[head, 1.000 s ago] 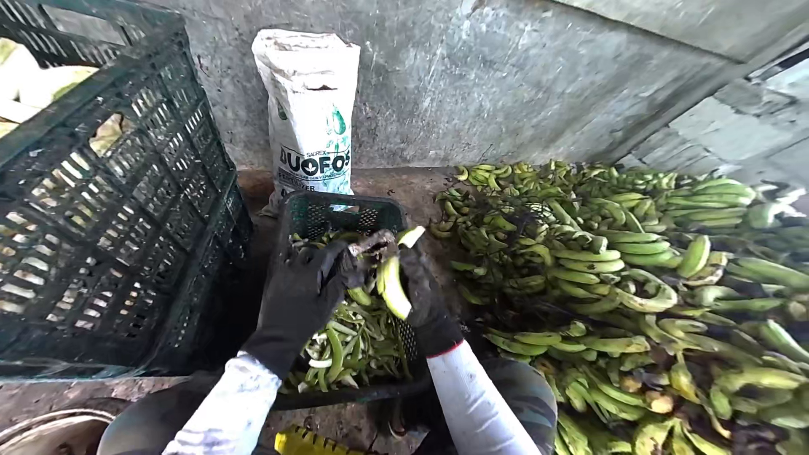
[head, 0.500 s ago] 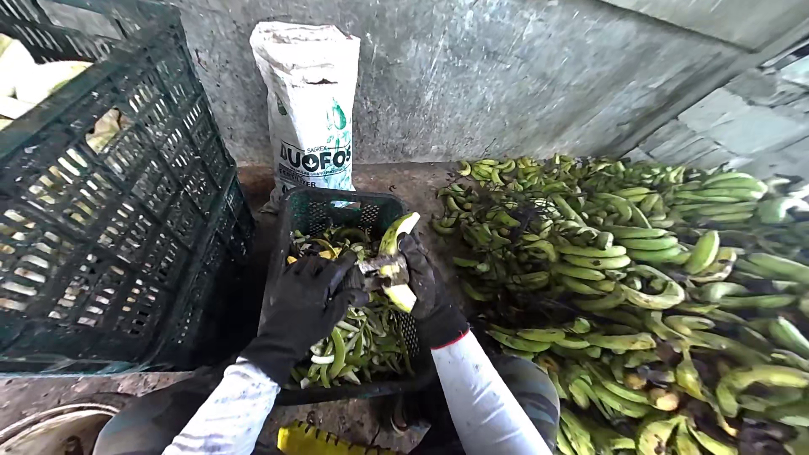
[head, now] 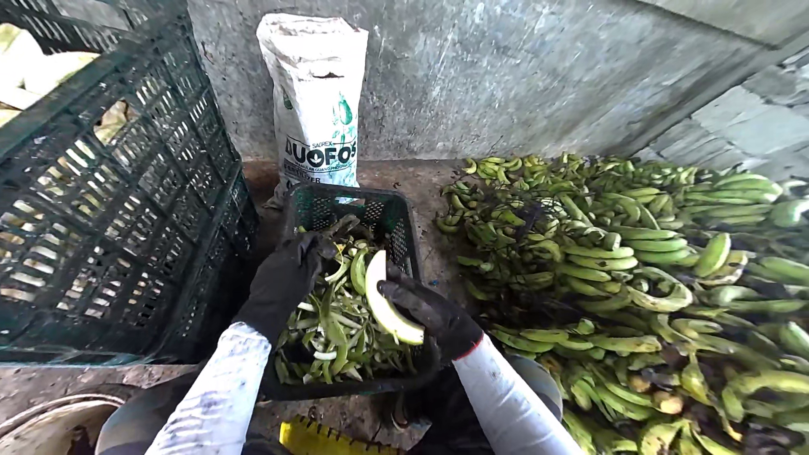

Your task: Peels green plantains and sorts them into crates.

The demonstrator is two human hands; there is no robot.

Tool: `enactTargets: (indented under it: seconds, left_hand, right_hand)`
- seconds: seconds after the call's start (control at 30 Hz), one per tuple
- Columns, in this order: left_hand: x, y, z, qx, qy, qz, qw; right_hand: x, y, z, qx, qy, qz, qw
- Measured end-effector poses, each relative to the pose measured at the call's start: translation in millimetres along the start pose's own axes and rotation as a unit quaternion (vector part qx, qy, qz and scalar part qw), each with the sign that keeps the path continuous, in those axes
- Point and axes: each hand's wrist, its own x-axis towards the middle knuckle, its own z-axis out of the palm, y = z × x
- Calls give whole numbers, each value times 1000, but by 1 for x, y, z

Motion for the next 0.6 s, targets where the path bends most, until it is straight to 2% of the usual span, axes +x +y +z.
enactTargets:
  seconds: [0.1, 0.17, 0.23, 0.3, 0.37, 0.4, 0.47, 0.6]
  left_hand:
    - [-13, 7, 13, -25, 30, 77, 996]
    - [-26, 13, 31, 18, 61, 162, 985]
    - [-38, 21, 48, 46, 137, 249, 958]
    - [-45, 27, 55, 73, 198, 288, 934]
    - [-48, 29, 56, 77, 230, 292, 925]
    - [-47, 29, 57, 76, 241, 291, 923]
    - [-45, 29, 55, 69, 232, 276, 930]
    - [-32, 27, 39, 13, 120, 203, 972]
  right_hand:
    - [20, 16, -14, 155, 126, -66, 978]
    - [36, 20, -19, 299, 130, -135, 936]
    - [46, 15, -19, 431, 108, -202, 873]
    - [50, 8, -18, 486, 140, -246, 827]
    - [51, 0, -15, 506, 216, -257, 795]
    - [52, -3, -14, 515, 229, -256, 786]
    - [50, -2, -13, 519, 190, -248, 796]
    - [37, 10, -9, 365, 87, -212, 902]
